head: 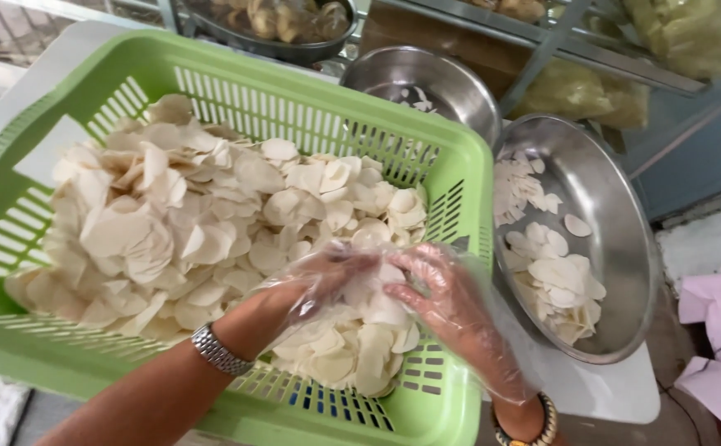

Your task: The person picks up thin, white, round food slices from a green basket and transfers them into a metal bowl. The person handles the slices by hand while wearing clear gloves, repeatedly moving them from the basket to the bowl.

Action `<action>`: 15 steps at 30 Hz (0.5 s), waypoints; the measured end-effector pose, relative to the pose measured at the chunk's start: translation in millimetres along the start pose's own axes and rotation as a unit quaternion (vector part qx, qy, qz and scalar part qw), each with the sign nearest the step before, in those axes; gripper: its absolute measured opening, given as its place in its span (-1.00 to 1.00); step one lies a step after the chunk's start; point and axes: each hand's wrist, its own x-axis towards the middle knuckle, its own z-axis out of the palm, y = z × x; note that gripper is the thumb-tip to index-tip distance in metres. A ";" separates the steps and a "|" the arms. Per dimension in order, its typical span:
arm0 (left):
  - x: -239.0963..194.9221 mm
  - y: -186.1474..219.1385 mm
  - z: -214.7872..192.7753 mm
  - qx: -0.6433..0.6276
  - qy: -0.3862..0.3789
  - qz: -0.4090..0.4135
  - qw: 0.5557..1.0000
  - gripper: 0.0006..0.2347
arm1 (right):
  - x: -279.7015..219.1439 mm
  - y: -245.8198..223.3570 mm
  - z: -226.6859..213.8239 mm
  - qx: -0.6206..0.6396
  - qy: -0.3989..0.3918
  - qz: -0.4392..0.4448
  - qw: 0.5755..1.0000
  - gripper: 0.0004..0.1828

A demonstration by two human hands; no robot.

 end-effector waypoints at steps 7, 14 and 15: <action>-15.8 62.9 20.2 -0.029 0.128 -0.178 0.975 -0.75 | -14.5 18.8 -77.2 0.266 0.194 0.042 0.943 -0.66; -8.5 77.3 22.0 0.020 0.126 -0.302 0.945 -0.59 | -84.7 212.2 -120.1 0.218 0.121 0.217 0.944 -0.58; -9.1 82.2 23.7 0.017 0.130 -0.322 0.938 -0.55 | -103.5 258.3 -110.1 0.345 0.064 0.146 0.925 -0.49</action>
